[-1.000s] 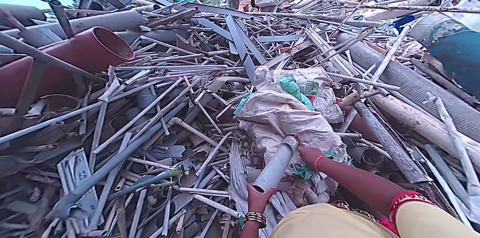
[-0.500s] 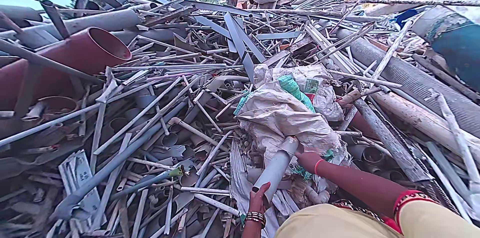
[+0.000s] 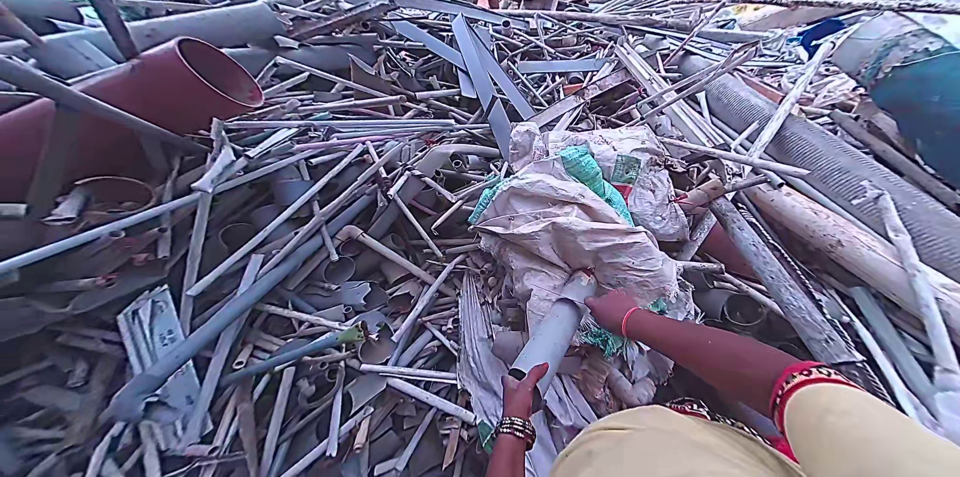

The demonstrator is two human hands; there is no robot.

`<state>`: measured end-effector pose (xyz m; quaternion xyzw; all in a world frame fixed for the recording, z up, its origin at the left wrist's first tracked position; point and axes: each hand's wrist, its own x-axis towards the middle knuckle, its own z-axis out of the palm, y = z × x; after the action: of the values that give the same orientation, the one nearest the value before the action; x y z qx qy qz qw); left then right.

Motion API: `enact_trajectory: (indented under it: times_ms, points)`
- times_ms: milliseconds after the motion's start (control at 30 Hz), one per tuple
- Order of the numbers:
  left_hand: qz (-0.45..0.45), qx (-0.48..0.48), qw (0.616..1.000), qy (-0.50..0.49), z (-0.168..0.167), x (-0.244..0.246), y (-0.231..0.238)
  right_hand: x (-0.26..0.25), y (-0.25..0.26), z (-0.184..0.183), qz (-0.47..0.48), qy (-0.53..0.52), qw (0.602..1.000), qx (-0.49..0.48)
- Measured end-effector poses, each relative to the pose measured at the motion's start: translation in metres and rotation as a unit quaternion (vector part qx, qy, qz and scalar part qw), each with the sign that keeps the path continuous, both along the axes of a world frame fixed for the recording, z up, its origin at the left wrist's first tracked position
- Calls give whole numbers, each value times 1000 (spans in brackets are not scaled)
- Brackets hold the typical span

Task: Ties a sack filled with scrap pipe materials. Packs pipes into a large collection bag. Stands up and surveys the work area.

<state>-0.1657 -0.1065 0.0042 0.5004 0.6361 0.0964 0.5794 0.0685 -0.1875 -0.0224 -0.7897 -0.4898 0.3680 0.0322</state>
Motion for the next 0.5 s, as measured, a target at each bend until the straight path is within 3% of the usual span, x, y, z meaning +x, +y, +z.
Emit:
enact_trajectory:
  times_ms: [67, 167, 300, 400, 500]
  points:
    - [-10, 12, 1000, 1, -4, -2, -2, -1, -1, 0, 24, 5, 1000, 13]
    - [-51, 62, 996, 29, -7, 0, -8, 8, 5, -8, -32, -1, 999, -24]
    - [-66, 83, 994, 36, -9, -2, -2, 2, 6, -11, 6, 20, 1000, 3]
    - [-72, 79, 993, 38, -7, -1, -6, 8, 6, -22, -67, 9, 997, -30]
    - [-101, 128, 985, 57, -7, -4, -1, -21, 0, 5, 47, 20, 999, 10]
